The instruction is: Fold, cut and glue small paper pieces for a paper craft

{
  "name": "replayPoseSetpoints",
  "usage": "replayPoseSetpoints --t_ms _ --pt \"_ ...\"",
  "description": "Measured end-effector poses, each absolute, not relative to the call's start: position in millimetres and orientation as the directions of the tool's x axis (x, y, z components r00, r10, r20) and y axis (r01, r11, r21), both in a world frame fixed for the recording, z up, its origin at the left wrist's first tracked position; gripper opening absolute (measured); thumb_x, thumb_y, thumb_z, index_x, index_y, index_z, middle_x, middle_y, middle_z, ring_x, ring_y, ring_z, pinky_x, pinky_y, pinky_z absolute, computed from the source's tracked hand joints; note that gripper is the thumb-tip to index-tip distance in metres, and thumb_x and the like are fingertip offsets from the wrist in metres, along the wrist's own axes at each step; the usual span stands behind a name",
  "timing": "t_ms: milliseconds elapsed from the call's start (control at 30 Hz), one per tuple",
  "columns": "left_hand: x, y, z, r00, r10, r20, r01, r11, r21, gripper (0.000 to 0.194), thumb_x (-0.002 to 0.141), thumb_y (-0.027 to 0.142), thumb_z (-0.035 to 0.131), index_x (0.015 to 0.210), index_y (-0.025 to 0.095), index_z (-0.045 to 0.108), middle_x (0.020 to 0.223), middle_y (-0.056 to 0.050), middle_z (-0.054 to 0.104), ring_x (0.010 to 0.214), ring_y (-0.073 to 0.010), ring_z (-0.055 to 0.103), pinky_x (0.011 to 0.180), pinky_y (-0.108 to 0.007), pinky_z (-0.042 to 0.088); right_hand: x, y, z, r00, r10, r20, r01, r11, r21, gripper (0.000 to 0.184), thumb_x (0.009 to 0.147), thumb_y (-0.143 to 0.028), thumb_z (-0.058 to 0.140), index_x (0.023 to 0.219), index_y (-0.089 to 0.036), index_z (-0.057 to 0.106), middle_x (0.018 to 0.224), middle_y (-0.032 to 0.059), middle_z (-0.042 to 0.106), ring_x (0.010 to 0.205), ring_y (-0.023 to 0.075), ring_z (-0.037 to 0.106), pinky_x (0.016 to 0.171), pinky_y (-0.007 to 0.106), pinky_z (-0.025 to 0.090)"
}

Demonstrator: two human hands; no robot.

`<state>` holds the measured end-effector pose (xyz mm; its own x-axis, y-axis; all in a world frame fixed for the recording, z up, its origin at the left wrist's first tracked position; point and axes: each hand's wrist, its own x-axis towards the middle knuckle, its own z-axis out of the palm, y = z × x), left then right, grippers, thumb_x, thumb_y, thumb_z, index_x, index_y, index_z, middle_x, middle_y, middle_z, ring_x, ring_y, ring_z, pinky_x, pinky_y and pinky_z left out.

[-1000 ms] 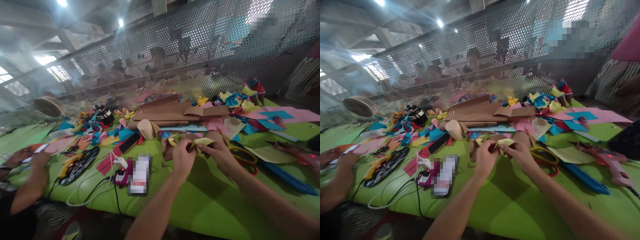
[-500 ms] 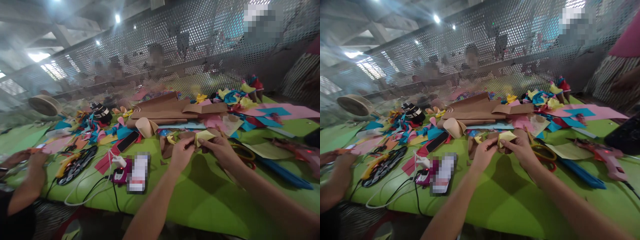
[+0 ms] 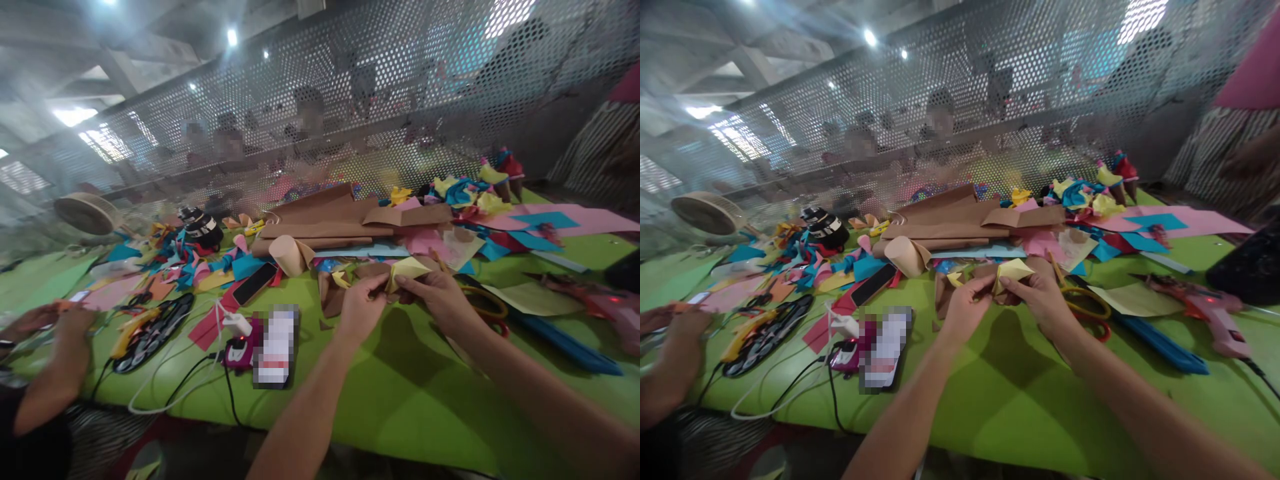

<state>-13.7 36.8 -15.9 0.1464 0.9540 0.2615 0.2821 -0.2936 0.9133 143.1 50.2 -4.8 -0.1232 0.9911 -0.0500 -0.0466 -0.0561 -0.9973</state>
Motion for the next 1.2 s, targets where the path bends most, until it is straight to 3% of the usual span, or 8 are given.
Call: replayPoseSetpoints --t_ms 200,733,933,1200 --pt "-12.6 35.5 -15.5 0.178 0.931 0.319 0.304 -0.36 0.882 0.047 0.077 0.003 0.059 0.121 0.016 0.07 0.125 -0.01 0.072 0.115 -0.0245 0.068 0.106 -0.045 0.052 143.0 49.7 -2.5 -0.117 0.992 -0.039 -0.047 -0.045 -0.998 0.051 0.058 -0.067 0.081 0.065 -0.02 0.063 0.053 0.0007 0.059 0.051 0.0152 0.056 0.053 0.03 0.046" --pt "-7.9 30.7 -13.3 0.118 0.941 0.318 0.394 -0.339 0.855 0.036 0.083 0.009 0.065 0.117 0.017 0.072 0.122 -0.011 0.073 0.113 -0.025 0.069 0.105 -0.043 0.053 140.2 49.2 -7.8 -0.075 0.997 -0.021 -0.091 -0.028 -0.995 0.052 0.054 -0.068 0.083 0.062 -0.02 0.066 0.056 0.0041 0.067 0.049 0.0157 0.058 0.048 0.029 0.047" --pt "-7.2 30.4 -13.6 0.067 0.949 0.307 0.392 -0.308 0.867 0.037 0.083 0.003 0.061 0.115 0.017 0.074 0.118 -0.009 0.075 0.11 -0.0238 0.07 0.104 -0.042 0.054 139.9 49.6 -11.3 -0.087 0.996 -0.035 -0.048 -0.039 -0.998 0.053 0.056 -0.07 0.079 0.062 -0.02 0.066 0.056 0.005 0.065 0.048 0.0151 0.055 0.047 0.03 0.042" --pt "-7.5 32.4 -16.8 -0.008 0.977 0.214 0.367 -0.196 0.909 0.039 0.081 0.001 0.058 0.112 0.018 0.075 0.115 -0.009 0.076 0.106 -0.0228 0.072 0.101 -0.042 0.056 140.3 47.5 -6.7 -0.045 0.999 0.021 0.019 0.022 -1.0 0.047 0.059 -0.063 0.08 0.065 -0.021 0.06 0.052 -0.0028 0.052 0.048 0.0106 0.039 0.046 0.028 0.03"
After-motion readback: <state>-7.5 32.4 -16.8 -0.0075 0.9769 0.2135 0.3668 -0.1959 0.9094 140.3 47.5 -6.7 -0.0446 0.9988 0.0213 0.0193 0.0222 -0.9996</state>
